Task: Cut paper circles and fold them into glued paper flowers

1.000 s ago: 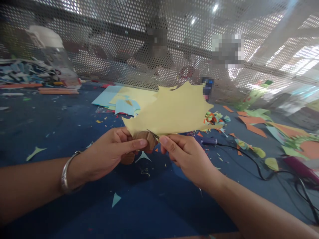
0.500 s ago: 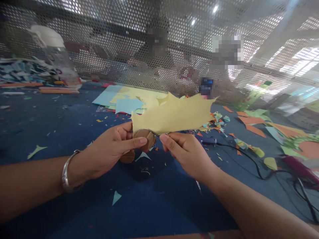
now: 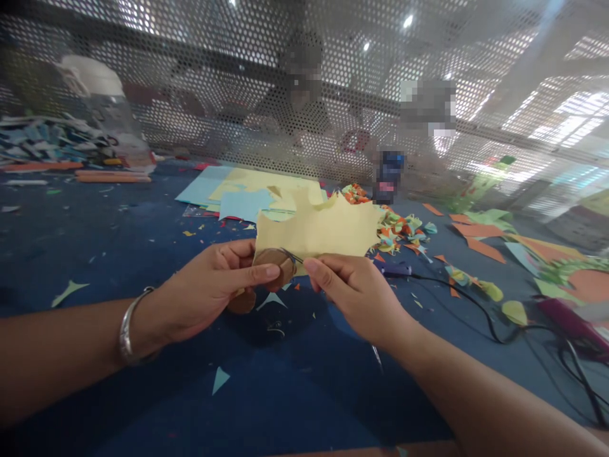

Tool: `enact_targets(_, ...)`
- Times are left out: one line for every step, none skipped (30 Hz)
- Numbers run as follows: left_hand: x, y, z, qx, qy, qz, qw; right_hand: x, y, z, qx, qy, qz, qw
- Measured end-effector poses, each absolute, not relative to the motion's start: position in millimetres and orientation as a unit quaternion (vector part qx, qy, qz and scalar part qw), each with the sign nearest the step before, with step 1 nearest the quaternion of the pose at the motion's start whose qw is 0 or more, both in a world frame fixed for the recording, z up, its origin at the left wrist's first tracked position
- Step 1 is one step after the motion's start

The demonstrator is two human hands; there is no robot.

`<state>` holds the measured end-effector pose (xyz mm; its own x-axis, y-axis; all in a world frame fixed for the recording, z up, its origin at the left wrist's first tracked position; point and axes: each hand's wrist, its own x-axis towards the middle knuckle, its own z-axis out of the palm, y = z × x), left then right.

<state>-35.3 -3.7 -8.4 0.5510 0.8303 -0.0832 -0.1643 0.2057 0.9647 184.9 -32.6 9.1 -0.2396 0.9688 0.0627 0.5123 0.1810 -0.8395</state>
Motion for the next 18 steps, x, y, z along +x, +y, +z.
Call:
enact_targets(-35.3, -3.4, -8.2, 0.522, 0.319, 0.350, 0.709, 185.2, -32.6, 9.5, -0.527, -0.704, 0.355, 0.318)
enact_targets(-35.2, -3.3, -7.8, 0.519, 0.321, 0.349, 0.711, 185.4, -32.5, 9.9, -0.526, -0.706, 0.351, 0.319)
enact_targets(-35.1, -3.1, -7.2, 0.517, 0.324, 0.348, 0.711, 185.6, -32.4, 10.2, -0.526, -0.708, 0.346, 0.319)
enact_targets(-35.0, -3.1, -6.5, 0.516, 0.326, 0.347, 0.712, 185.7, -32.3, 10.6, -0.527, -0.709, 0.343, 0.318)
enact_targets(-34.9, -3.1, -5.7, 0.515, 0.328, 0.345, 0.712, 185.9, -32.1, 11.0, -0.529, -0.711, 0.340, 0.315)
enact_targets(-34.8, -3.1, -5.0, 0.515, 0.330, 0.343, 0.713, 186.1, -32.0, 11.5, -0.529, -0.714, 0.336, 0.311)
enact_targets(-34.7, -3.2, -4.4, 0.514, 0.331, 0.341, 0.714, 186.3, -31.9, 11.9, -0.529, -0.718, 0.334, 0.307)
enact_targets(-34.8, -3.3, -4.0, 0.512, 0.333, 0.340, 0.715, 186.4, -31.7, 12.3, -0.527, -0.721, 0.330, 0.304)
enact_targets(-35.0, -3.5, -3.8, 0.510, 0.335, 0.338, 0.716, 186.6, -31.6, 12.7, -0.526, -0.724, 0.327, 0.303)
enact_targets(-35.2, -3.6, -3.7, 0.506, 0.338, 0.338, 0.718, 186.8, -31.5, 12.9, -0.524, -0.726, 0.325, 0.304)
enact_targets(-35.6, -3.7, -3.8, 0.503, 0.341, 0.338, 0.718, 187.0, -31.4, 13.1, -0.521, -0.728, 0.324, 0.306)
enact_targets(-36.0, -3.8, -3.9, 0.501, 0.342, 0.339, 0.719, 187.3, -31.3, 13.1, -0.520, -0.728, 0.324, 0.308)
enact_targets(-36.3, -3.8, -4.1, 0.498, 0.342, 0.341, 0.721, 187.5, -31.3, 13.1, -0.519, -0.727, 0.326, 0.309)
enact_targets(-36.6, -3.8, -4.3, 0.495, 0.342, 0.342, 0.722, 187.7, -31.3, 13.0, -0.519, -0.726, 0.327, 0.310)
enact_targets(-36.7, -3.7, -4.3, 0.491, 0.342, 0.345, 0.724, 187.8, -31.4, 12.9, -0.520, -0.725, 0.329, 0.309)
enact_targets(-36.6, -3.6, -4.4, 0.486, 0.344, 0.347, 0.725, 187.8, -31.6, 12.9, -0.522, -0.724, 0.330, 0.308)
enact_targets(-36.4, -3.5, -4.3, 0.481, 0.347, 0.349, 0.725, 187.8, -31.7, 12.9, -0.522, -0.723, 0.331, 0.309)
enact_targets(-36.1, -3.5, -4.2, 0.477, 0.351, 0.350, 0.725, 187.7, -31.9, 13.0, -0.523, -0.722, 0.331, 0.309)
